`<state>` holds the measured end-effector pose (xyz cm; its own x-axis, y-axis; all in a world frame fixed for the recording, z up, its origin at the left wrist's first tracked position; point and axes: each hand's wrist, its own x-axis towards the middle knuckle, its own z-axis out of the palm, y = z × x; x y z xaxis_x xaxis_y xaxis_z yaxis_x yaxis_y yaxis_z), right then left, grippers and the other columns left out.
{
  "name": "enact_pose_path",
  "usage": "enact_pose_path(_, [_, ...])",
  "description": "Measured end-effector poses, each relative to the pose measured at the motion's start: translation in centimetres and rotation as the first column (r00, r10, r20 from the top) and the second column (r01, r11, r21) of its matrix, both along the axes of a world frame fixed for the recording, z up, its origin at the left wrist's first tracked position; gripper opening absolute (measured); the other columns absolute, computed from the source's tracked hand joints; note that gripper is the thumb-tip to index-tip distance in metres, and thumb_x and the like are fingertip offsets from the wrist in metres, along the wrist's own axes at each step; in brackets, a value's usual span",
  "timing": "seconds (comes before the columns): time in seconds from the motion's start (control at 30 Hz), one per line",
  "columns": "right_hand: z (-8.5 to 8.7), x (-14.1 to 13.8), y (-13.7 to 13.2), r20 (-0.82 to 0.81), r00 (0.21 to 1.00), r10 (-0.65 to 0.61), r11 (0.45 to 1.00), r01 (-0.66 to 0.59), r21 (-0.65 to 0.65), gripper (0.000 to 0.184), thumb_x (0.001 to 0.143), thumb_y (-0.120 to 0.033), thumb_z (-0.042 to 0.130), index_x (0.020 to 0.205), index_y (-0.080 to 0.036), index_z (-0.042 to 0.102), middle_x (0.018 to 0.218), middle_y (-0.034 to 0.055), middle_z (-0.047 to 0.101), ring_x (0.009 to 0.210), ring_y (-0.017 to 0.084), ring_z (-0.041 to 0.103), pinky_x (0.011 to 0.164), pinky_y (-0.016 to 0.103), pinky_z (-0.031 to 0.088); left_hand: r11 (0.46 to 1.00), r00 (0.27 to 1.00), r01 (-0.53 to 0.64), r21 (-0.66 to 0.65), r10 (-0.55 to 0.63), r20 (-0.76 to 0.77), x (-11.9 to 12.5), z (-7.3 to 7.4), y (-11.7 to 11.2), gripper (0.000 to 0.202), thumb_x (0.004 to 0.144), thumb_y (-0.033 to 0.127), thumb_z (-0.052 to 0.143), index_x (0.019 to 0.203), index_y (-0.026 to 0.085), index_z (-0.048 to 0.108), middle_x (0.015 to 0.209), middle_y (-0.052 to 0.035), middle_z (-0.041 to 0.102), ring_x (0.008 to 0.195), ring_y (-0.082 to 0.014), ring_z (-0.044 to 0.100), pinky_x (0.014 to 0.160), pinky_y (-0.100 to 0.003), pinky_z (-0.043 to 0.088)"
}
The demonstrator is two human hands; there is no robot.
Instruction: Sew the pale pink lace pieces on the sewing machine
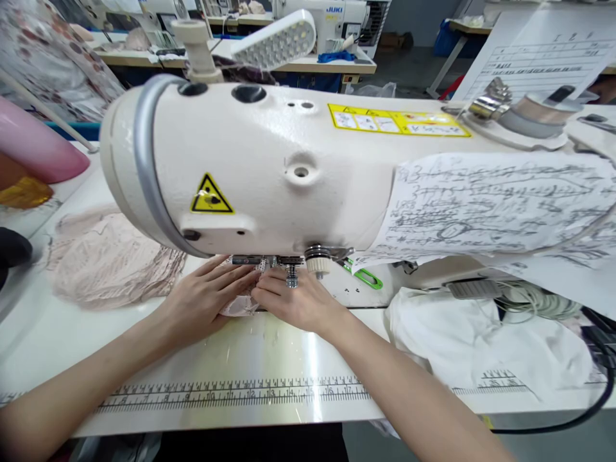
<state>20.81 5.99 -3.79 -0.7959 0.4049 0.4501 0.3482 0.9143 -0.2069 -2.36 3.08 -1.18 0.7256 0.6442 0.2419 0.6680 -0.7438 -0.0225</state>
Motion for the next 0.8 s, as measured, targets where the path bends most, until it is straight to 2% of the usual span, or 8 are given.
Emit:
enact_pose_path(0.2, [-1.4, -0.2, 0.0, 0.004, 0.999, -0.035, 0.999, 0.035, -0.01, 0.021, 0.098, -0.015, 0.043, 0.104, -0.022, 0.062, 0.095, 0.0034, 0.067, 0.097, 0.015, 0.06, 0.082, 0.03, 0.054, 0.999, 1.0, -0.026, -0.048, 0.025, -0.012, -0.1, 0.0, 0.1, 0.053, 0.088, 0.022, 0.05, 0.14, 0.013, 0.049, 0.142, -0.0098, 0.052, 0.133, -0.0265, 0.048, 0.117, -0.047, 0.031])
enact_pose_path(0.4, [-2.7, -0.5, 0.3, -0.037, 0.997, -0.072, 0.996, 0.07, -0.055, 0.018, 0.096, -0.014, 0.047, 0.102, -0.023, 0.061, 0.097, 0.0033, 0.067, 0.097, 0.015, 0.061, 0.084, 0.031, 0.051, 0.996, 0.998, -0.054, -0.07, 0.054, -0.012, 0.0, -0.1, 0.3, 0.057, 0.082, 0.018, 0.05, 0.139, 0.012, 0.049, 0.142, -0.0099, 0.052, 0.132, -0.0273, 0.049, 0.116, -0.047, 0.032])
enact_pose_path(0.57, [-2.2, -0.3, 0.0, -0.029, 0.99, -0.136, 0.987, 0.133, -0.093, 0.02, 0.094, -0.015, 0.049, 0.098, -0.026, 0.064, 0.098, 0.0025, 0.067, 0.091, 0.016, 0.062, 0.078, 0.029, 0.052, 0.994, 0.998, -0.063, -0.088, 0.063, -0.011, 0.1, -0.1, 0.4, 0.059, 0.081, 0.018, 0.051, 0.139, 0.013, 0.049, 0.142, -0.0105, 0.052, 0.13, -0.0288, 0.051, 0.114, -0.049, 0.035])
enact_pose_path(0.7, [-1.3, -0.1, -0.4, -0.014, 0.973, -0.229, 0.971, 0.227, -0.076, 0.023, 0.095, -0.016, 0.045, 0.098, -0.027, 0.066, 0.1, 0.0036, 0.066, 0.092, 0.017, 0.062, 0.073, 0.028, 0.053, 0.997, 0.998, -0.057, -0.052, 0.056, -0.021, 0.3, 0.0, 0.3, 0.053, 0.085, 0.019, 0.05, 0.138, 0.012, 0.051, 0.14, -0.0111, 0.054, 0.129, -0.0297, 0.052, 0.112, -0.05, 0.036])
enact_pose_path(0.8, [-0.4, 0.1, -0.3, -0.036, 0.971, -0.236, 0.968, 0.231, -0.096, 0.023, 0.094, -0.015, 0.046, 0.1, -0.027, 0.065, 0.099, 0.0044, 0.066, 0.092, 0.018, 0.063, 0.07, 0.027, 0.054, 0.998, 0.998, -0.055, -0.041, 0.054, -0.016, 0.4, 0.2, 0.3, 0.051, 0.089, 0.023, 0.049, 0.139, 0.014, 0.049, 0.139, -0.0106, 0.056, 0.128, -0.0295, 0.052, 0.112, -0.05, 0.036])
